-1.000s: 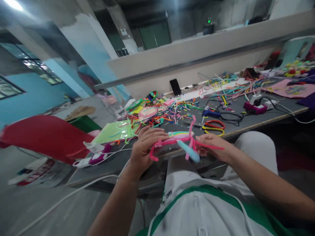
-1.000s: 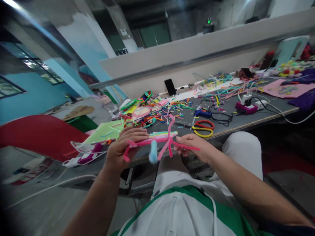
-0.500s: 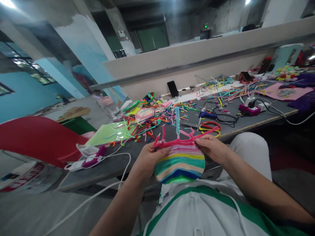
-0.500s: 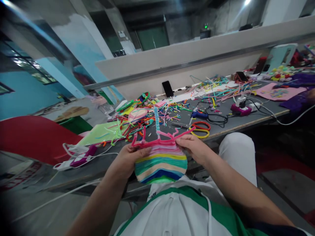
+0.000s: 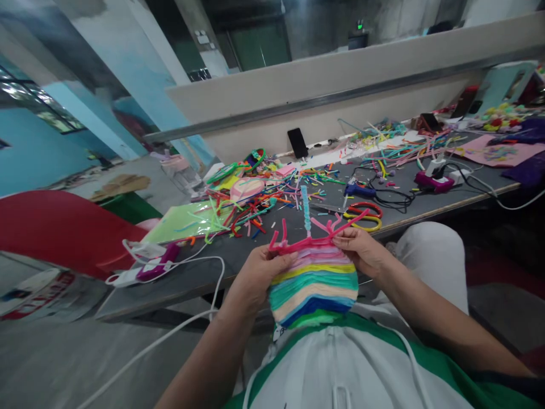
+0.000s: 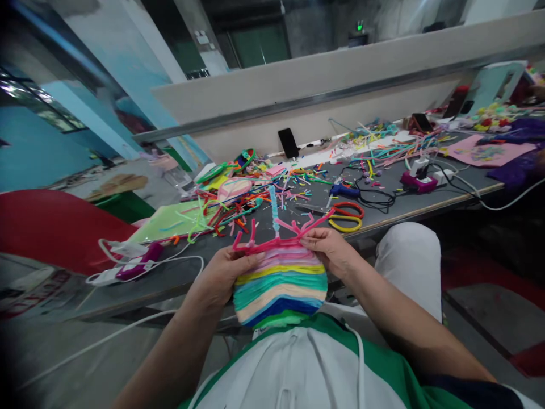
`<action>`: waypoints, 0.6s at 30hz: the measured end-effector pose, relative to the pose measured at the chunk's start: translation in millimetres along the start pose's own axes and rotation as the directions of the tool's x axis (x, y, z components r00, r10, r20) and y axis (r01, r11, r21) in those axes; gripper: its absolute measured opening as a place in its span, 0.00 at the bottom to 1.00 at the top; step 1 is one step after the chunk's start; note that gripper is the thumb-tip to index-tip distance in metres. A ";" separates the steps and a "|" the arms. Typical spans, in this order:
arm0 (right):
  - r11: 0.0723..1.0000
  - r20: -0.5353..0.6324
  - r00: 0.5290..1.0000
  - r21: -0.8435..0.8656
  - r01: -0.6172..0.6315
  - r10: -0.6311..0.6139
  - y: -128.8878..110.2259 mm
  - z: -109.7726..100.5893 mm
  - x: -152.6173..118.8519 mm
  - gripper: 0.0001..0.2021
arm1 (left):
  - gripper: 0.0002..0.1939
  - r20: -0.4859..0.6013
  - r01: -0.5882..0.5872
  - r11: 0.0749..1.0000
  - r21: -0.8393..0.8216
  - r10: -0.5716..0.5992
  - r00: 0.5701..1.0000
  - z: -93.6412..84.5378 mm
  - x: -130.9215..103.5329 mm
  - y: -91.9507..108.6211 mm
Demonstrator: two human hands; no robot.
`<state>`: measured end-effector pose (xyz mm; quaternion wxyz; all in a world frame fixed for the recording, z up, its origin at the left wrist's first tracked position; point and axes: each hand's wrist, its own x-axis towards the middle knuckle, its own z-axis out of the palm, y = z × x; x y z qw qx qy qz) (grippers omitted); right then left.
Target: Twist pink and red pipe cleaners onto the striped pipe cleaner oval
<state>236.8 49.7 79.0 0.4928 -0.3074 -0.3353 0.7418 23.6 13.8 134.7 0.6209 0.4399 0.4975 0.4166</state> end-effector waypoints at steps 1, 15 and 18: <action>1.000 -0.006 1.000 -0.015 0.009 -0.009 1.4 -0.7 0.5 0.11 | 0.16 -0.005 0.005 1.000 0.006 -0.005 1.000 -0.1 0.0 -0.1; 0.991 -0.084 0.992 -0.101 0.083 -0.092 22.7 -6.9 5.0 0.10 | 0.18 0.005 0.056 0.998 -0.003 -0.056 0.998 -5.1 4.9 -11.2; 0.988 -0.072 0.993 -0.126 0.084 -0.093 22.6 -6.6 3.4 0.10 | 0.19 -0.001 0.061 0.998 -0.007 -0.061 0.998 -4.2 5.7 -11.8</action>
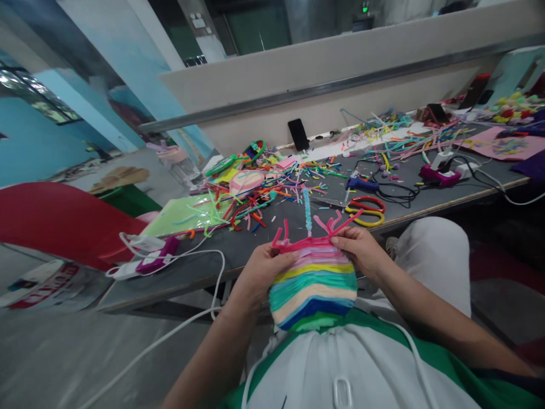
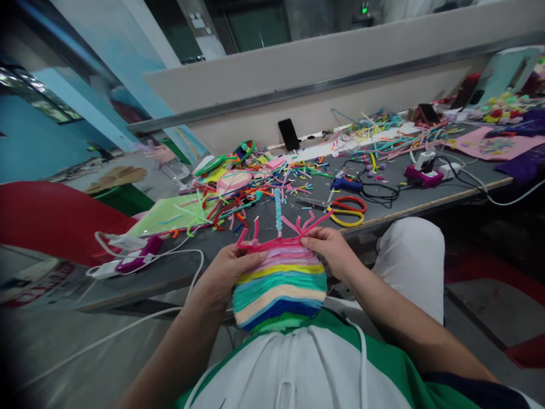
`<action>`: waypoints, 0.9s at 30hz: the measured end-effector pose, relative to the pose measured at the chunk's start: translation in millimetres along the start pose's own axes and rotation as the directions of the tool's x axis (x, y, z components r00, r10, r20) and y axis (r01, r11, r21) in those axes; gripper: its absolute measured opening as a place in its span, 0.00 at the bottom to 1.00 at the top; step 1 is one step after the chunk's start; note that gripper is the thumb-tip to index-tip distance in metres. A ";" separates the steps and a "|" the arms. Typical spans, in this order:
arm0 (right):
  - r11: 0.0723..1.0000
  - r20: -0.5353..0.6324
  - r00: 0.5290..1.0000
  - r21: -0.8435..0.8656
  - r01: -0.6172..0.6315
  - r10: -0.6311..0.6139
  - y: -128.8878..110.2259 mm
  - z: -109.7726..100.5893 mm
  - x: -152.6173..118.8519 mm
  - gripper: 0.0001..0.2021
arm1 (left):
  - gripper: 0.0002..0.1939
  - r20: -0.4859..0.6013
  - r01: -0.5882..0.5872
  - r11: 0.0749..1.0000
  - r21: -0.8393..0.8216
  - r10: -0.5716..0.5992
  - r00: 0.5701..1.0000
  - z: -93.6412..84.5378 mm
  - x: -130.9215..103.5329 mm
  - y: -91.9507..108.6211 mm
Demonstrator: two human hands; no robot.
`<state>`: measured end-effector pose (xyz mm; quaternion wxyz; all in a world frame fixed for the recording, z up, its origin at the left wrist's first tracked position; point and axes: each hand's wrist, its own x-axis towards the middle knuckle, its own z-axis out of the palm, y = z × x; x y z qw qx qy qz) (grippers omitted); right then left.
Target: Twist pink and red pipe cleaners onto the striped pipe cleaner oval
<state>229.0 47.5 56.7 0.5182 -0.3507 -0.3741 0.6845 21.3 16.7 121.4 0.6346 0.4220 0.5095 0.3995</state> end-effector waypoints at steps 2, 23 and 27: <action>1.000 0.001 1.000 -0.014 0.003 -0.003 -0.5 0.9 -1.2 0.11 | 0.19 -0.004 0.003 1.000 -0.005 -0.003 1.000 1.0 0.8 -0.6; 0.998 -0.097 0.995 0.041 0.042 -0.038 25.2 -1.7 -3.0 0.12 | 0.17 -0.013 0.031 0.983 -0.179 -0.034 0.999 3.9 6.6 -21.5; 0.998 -0.102 0.993 0.034 0.057 -0.054 27.4 -3.6 -3.7 0.12 | 0.16 0.004 0.033 0.982 -0.187 -0.032 0.999 1.7 9.8 -26.8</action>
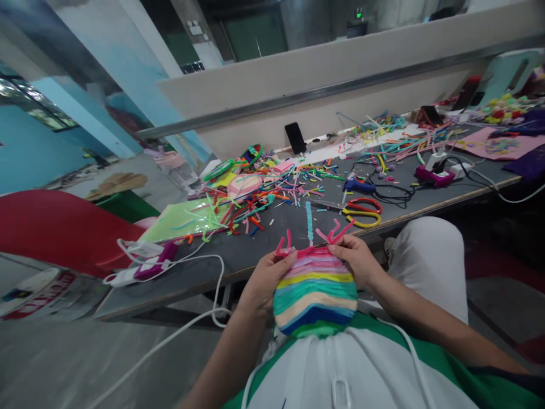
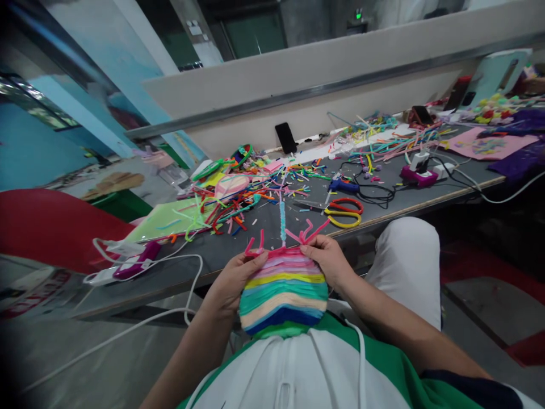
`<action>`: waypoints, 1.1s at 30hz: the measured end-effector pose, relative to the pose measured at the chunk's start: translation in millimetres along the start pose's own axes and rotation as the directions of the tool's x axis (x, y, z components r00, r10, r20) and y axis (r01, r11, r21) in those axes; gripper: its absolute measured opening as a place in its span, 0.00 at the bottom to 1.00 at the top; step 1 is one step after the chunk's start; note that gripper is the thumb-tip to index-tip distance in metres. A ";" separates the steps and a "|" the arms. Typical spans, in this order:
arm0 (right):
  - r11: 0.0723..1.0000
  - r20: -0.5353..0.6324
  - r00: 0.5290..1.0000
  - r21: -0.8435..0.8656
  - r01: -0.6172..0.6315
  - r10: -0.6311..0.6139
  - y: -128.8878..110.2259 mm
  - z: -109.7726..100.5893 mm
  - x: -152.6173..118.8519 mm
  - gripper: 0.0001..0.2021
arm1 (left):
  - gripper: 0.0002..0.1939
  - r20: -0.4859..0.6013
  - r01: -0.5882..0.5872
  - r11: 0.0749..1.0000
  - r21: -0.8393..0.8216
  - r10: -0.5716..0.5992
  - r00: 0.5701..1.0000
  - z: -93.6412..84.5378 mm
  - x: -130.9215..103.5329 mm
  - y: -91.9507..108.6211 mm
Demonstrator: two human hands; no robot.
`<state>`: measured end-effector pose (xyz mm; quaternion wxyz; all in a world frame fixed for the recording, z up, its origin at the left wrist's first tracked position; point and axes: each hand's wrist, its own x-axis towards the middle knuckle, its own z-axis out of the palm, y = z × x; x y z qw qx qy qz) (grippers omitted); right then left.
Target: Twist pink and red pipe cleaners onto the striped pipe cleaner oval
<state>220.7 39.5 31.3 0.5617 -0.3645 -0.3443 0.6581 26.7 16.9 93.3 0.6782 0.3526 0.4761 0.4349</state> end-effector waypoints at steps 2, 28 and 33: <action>1.000 0.012 1.000 0.018 -0.024 0.024 -1.2 -1.6 2.3 0.12 | 0.15 0.030 -0.003 1.000 0.021 0.002 1.000 -2.5 7.1 0.9; 0.994 -0.086 0.996 0.105 0.028 -0.019 -20.9 -31.6 16.7 0.11 | 0.23 -0.080 -0.422 0.841 0.340 0.472 0.878 -20.8 27.0 -21.5; 0.999 -0.032 0.999 0.043 0.004 -0.003 -16.0 -28.0 12.5 0.11 | 0.22 0.089 -0.242 0.965 0.099 0.234 0.968 -3.9 24.4 -7.9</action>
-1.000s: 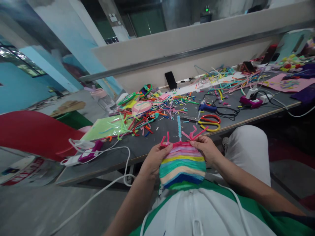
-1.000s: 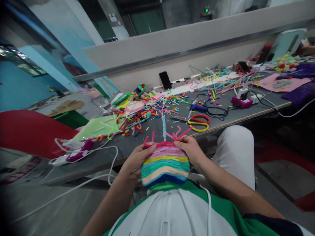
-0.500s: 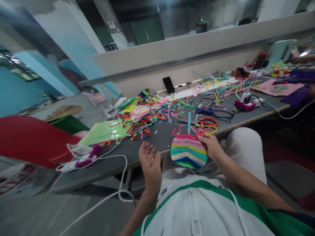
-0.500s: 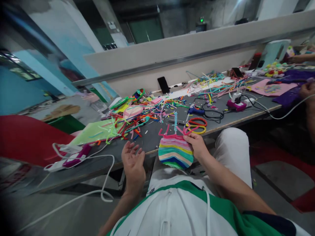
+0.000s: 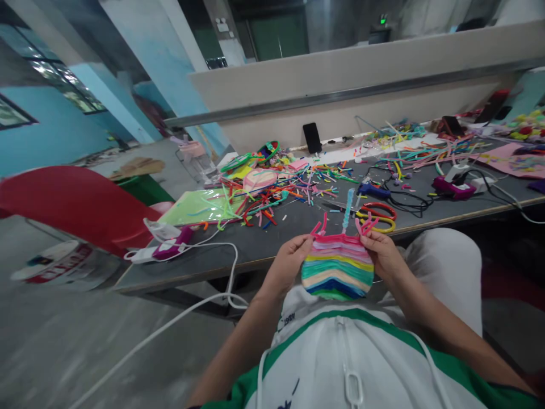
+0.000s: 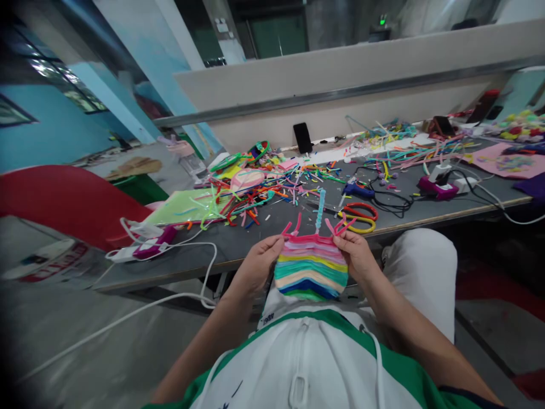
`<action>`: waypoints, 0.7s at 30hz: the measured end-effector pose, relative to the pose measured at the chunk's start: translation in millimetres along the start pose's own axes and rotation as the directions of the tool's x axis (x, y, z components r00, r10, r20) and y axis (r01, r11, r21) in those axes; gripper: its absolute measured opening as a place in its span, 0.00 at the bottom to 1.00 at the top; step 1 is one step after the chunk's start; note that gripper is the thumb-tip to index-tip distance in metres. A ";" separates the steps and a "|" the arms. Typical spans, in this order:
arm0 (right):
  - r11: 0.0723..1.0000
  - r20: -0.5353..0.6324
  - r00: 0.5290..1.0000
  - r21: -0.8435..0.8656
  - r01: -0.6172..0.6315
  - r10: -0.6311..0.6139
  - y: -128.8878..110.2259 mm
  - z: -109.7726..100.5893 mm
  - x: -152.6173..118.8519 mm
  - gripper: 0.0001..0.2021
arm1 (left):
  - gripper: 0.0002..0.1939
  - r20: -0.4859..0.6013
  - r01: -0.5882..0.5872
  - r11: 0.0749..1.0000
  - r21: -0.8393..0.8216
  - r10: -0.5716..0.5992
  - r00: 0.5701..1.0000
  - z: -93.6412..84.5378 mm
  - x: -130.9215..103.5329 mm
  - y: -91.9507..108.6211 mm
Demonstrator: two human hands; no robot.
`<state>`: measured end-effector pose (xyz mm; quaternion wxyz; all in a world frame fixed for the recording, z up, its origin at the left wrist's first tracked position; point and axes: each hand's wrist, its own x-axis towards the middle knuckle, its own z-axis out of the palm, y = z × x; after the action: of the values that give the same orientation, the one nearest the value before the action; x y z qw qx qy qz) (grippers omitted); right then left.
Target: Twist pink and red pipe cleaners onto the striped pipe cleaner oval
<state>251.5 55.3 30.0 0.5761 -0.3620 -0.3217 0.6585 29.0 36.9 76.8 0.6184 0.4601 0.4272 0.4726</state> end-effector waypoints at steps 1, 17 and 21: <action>1.000 0.007 1.000 -0.011 -0.010 0.010 1.4 0.8 -0.5 0.11 | 0.21 0.021 0.028 0.999 -0.036 -0.027 0.999 0.9 0.8 -0.2; 0.994 0.066 0.993 -0.059 -0.093 0.096 15.3 4.1 0.8 0.11 | 0.13 0.049 0.185 0.938 -0.293 -0.179 0.983 -14.8 2.4 -17.2; 0.993 0.074 0.994 -0.088 -0.076 0.083 14.0 4.5 0.6 0.11 | 0.15 0.073 0.243 0.932 -0.270 -0.231 0.970 -18.4 1.0 -10.0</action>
<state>240.3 54.1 20.5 0.5206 -0.3729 -0.3567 0.6802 13.5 39.6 63.1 0.7376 0.3237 0.3968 0.4402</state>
